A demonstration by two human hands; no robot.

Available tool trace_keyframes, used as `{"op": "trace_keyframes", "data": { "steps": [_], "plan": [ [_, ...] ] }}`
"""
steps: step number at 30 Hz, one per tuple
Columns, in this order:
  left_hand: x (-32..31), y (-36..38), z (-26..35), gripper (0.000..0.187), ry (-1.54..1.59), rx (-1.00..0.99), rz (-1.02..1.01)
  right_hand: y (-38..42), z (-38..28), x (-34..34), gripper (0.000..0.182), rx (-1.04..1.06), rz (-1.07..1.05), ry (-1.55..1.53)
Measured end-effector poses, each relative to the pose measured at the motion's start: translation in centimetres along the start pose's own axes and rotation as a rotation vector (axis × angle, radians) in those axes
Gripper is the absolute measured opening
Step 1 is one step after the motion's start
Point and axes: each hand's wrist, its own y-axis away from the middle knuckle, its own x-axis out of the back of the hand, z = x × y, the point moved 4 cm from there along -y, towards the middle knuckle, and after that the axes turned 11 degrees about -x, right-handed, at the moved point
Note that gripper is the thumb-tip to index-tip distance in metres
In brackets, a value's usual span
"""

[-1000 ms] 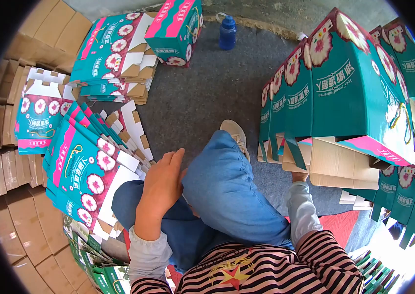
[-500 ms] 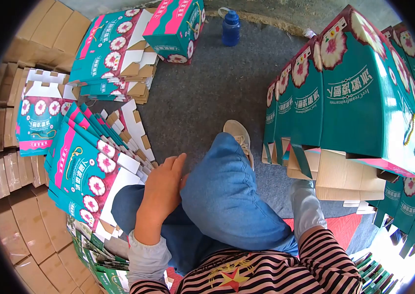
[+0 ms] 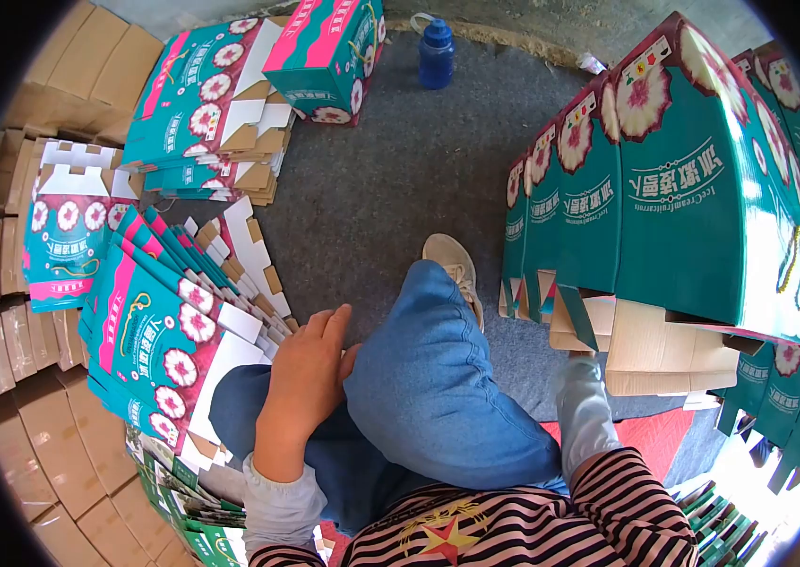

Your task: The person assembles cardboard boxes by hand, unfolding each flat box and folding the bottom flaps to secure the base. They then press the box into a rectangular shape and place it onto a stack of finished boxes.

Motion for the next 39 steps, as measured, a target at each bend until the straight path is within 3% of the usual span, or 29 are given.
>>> {"op": "trace_keyframes", "data": {
  "steps": [8, 26, 32, 39],
  "plan": [
    [0.0, 0.5, 0.0, 0.045, 0.026, -0.001, 0.037, 3.8, -4.1, 5.7, 0.029, 0.088, 0.012, -0.024],
    [0.3, 1.3, 0.1, 0.044, 0.032, 0.027, 0.048, 0.6, -6.2, 1.3, 0.029, 0.054, 0.004, -0.01],
    [0.5, 1.6, -0.2, 0.044, 0.017, -0.008, 0.067, 2.3, -5.3, 3.3, 0.029, 0.033, 0.011, -0.002],
    [0.1, 2.8, -0.3, 0.045, -0.003, -0.034, 0.042, 7.7, 0.2, 10.5, 0.029, -0.067, 0.035, -0.013]
  ]
}}
